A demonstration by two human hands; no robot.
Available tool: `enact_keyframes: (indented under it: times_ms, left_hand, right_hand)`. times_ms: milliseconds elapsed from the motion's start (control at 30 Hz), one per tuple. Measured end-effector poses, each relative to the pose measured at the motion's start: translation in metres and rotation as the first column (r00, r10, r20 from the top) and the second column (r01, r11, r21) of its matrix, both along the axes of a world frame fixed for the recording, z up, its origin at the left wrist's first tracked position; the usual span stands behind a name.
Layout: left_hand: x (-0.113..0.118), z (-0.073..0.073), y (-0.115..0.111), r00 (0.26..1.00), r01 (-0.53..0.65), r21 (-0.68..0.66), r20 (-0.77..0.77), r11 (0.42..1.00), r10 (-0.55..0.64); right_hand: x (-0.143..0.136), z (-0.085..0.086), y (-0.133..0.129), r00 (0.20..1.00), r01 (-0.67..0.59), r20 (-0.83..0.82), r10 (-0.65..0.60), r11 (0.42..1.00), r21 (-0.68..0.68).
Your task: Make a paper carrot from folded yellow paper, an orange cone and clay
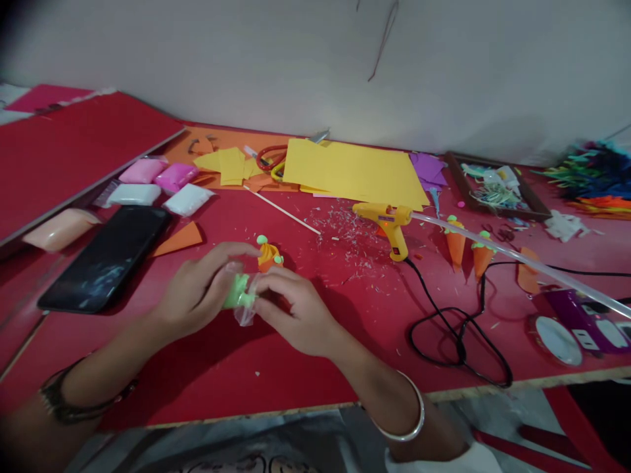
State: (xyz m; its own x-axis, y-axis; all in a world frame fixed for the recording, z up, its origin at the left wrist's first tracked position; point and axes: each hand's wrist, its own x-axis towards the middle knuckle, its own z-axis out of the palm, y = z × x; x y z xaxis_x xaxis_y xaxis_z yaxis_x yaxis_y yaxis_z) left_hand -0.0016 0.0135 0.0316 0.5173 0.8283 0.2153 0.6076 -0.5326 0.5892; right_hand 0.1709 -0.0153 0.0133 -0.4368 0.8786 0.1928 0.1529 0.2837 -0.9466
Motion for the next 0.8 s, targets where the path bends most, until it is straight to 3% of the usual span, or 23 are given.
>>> enact_keyframes:
  times_ms: [100, 233, 367, 467, 600, 700, 800]
  left_hand:
    - [-0.001, 0.002, 0.0, 0.999, -0.026, -0.008, 0.035, 1.0, 0.026]
    - [-0.006, 0.002, 0.003, 0.997, -0.072, -0.006, 0.021, 0.997, 0.072]
    - [-0.011, 0.002, 0.007, 0.988, -0.147, -0.008, 0.037, 0.989, 0.148]
    - [-0.014, 0.001, 0.012, 0.982, -0.186, -0.024, 0.024, 0.982, 0.187]
    - [-0.022, -0.005, 0.022, 0.934, -0.311, 0.013, -0.181, 0.95, 0.308]
    - [-0.028, -0.012, 0.027, 0.817, -0.379, 0.137, -0.416, 0.915, 0.4]
    - [-0.03, -0.016, 0.028, 0.702, -0.321, 0.243, -0.587, 0.915, 0.403]
  right_hand:
    - [-0.001, -0.003, 0.001, 0.981, 0.053, -0.178, -0.082, 0.985, -0.162]
    - [0.001, -0.01, 0.003, 0.914, 0.141, -0.308, -0.263, 0.919, -0.368]
    - [0.003, -0.013, 0.007, 0.832, 0.226, -0.37, -0.413, 0.861, -0.455]
    - [0.005, -0.013, 0.009, 0.815, 0.259, -0.364, -0.45, 0.846, -0.466]
    - [0.004, -0.016, 0.011, 0.837, 0.256, -0.334, -0.434, 0.849, -0.462]
    - [0.005, -0.016, 0.011, 0.843, 0.242, -0.338, -0.418, 0.857, -0.456]
    - [0.005, -0.013, 0.009, 0.862, 0.235, -0.319, -0.394, 0.868, -0.438]
